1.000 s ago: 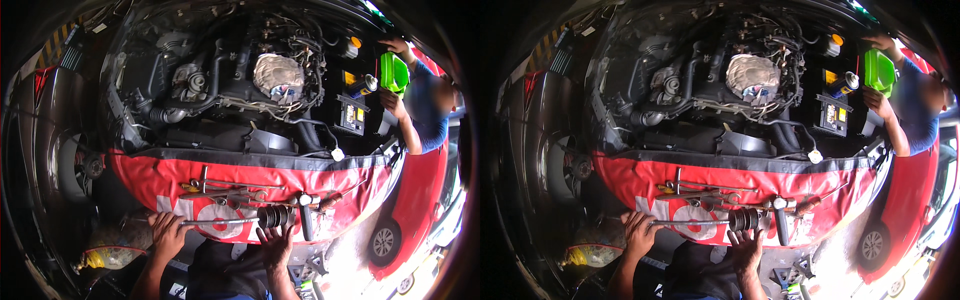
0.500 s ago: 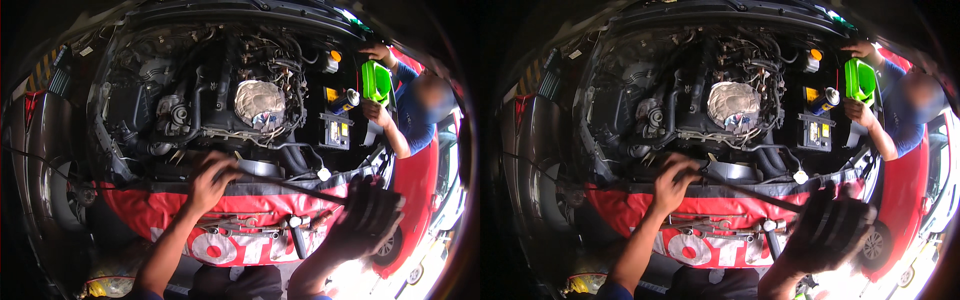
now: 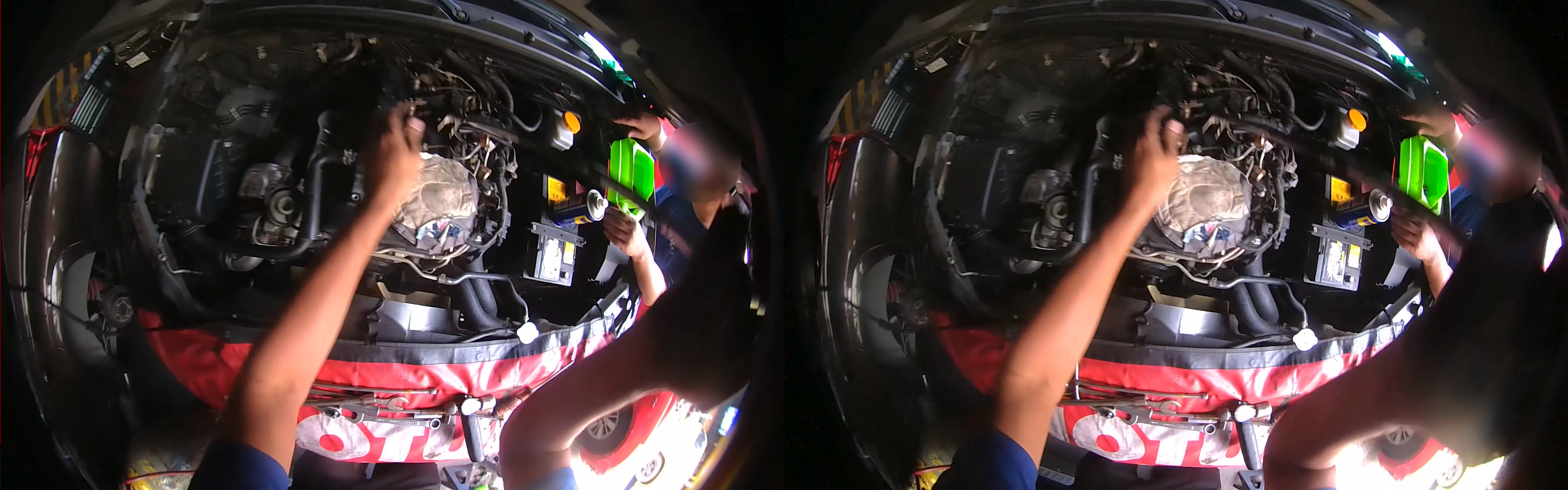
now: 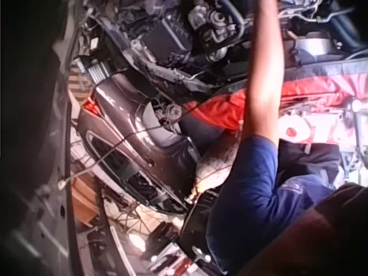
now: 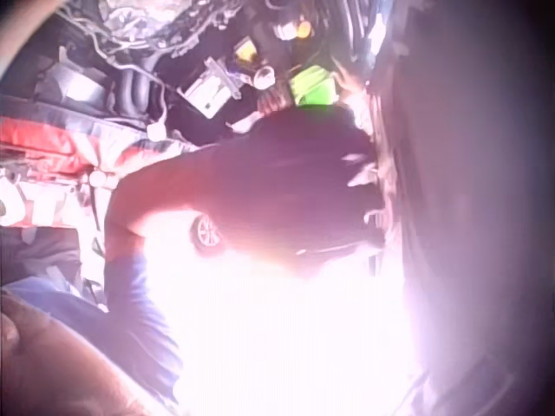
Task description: The person works on a car engine by loosening components with a wrench, tapping a socket into place with a hammer, and extracting parts using a slide hammer.
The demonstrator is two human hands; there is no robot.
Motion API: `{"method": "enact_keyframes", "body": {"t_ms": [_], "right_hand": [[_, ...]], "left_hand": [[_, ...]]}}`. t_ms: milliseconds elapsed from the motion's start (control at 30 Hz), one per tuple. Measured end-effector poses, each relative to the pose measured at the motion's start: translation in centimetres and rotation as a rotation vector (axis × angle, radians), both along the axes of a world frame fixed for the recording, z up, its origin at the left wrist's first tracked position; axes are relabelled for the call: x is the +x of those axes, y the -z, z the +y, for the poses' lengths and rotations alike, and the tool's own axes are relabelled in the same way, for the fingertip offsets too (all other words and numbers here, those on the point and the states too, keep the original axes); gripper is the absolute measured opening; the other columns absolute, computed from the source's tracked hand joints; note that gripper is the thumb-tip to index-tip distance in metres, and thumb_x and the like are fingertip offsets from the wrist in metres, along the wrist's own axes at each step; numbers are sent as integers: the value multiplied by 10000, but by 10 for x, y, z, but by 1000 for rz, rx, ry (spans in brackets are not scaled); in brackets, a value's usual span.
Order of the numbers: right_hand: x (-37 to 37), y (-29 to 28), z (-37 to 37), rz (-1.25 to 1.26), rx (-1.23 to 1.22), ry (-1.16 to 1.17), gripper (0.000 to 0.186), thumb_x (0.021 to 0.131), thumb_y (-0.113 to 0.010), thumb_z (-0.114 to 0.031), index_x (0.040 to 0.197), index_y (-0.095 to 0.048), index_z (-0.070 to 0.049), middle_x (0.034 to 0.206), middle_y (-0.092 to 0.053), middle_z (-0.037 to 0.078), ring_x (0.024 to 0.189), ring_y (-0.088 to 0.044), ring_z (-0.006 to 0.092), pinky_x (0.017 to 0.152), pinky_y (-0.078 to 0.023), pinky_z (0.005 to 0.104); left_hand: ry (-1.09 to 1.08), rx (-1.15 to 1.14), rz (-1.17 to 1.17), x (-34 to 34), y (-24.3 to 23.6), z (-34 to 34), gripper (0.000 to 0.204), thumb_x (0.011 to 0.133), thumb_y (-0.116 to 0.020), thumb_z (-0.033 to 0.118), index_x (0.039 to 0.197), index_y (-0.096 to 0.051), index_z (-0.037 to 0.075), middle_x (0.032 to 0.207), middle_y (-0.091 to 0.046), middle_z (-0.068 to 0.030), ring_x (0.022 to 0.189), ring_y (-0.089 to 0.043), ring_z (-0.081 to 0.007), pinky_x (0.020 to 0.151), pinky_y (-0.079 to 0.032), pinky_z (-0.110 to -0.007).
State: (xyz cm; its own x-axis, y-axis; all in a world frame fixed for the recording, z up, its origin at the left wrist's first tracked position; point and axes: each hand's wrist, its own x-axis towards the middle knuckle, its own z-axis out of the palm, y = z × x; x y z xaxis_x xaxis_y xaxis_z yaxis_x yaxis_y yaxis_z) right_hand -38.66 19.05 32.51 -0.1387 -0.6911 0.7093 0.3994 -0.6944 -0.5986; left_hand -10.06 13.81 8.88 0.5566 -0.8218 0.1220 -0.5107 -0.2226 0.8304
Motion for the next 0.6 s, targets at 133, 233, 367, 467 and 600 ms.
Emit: {"method": "enact_keyframes", "body": {"t_ms": [133, 233, 367, 467, 600], "right_hand": [[26, 14, -63, -21, -26, -172, 211, 1009, -619, -236, 1066, -689, -46, 859, -645, 66, 672, -632, 209, 554, -510, 328], [56, 21, -105, -20, -41, -265, 215, 1011, -606, -239, 1068, -687, -48, 841, -627, 58, 654, -607, 201, 540, -488, 325], [98, 34, -154, 6, -40, -344, 221, 1015, -589, -243, 1069, -683, -50, 817, -603, 48, 630, -575, 190, 522, -458, 321], [127, 46, -181, 51, -19, -378, 226, 1017, -577, -246, 1070, -681, -52, 799, -584, 40, 613, -551, 182, 509, -436, 318], [159, 59, -202, 57, -3, -495, 233, 1021, -560, -249, 1072, -678, -55, 775, -560, 29, 589, -518, 171, 491, -406, 314]], "left_hand": [[-86, 224, -550, 52, 57, -46, 640, 1102, -326, 486, 1519, -443, 15, 1422, -558, -282, 1362, -505, -442, 1101, -429, -533], [20, 534, -501, 59, 76, -54, 702, 1098, -295, 533, 1573, -372, 22, 1399, -583, -277, 1224, -633, -431, 1035, -483, -544], [0, 545, -520, 53, 70, -53, 712, 1096, -300, 548, 1575, -363, 25, 1343, -620, -264, 1127, -687, -419, 974, -526, -511], [3, 552, -524, 53, 62, -54, 701, 1099, -312, 534, 1568, -369, 16, 1292, -642, -262, 1070, -709, -416, 933, -546, -510], [0, 539, -533, 53, 63, -53, 678, 1101, -336, 507, 1549, -395, 2, 1253, -654, -274, 1009, -726, -419, 887, -565, -510]]}}
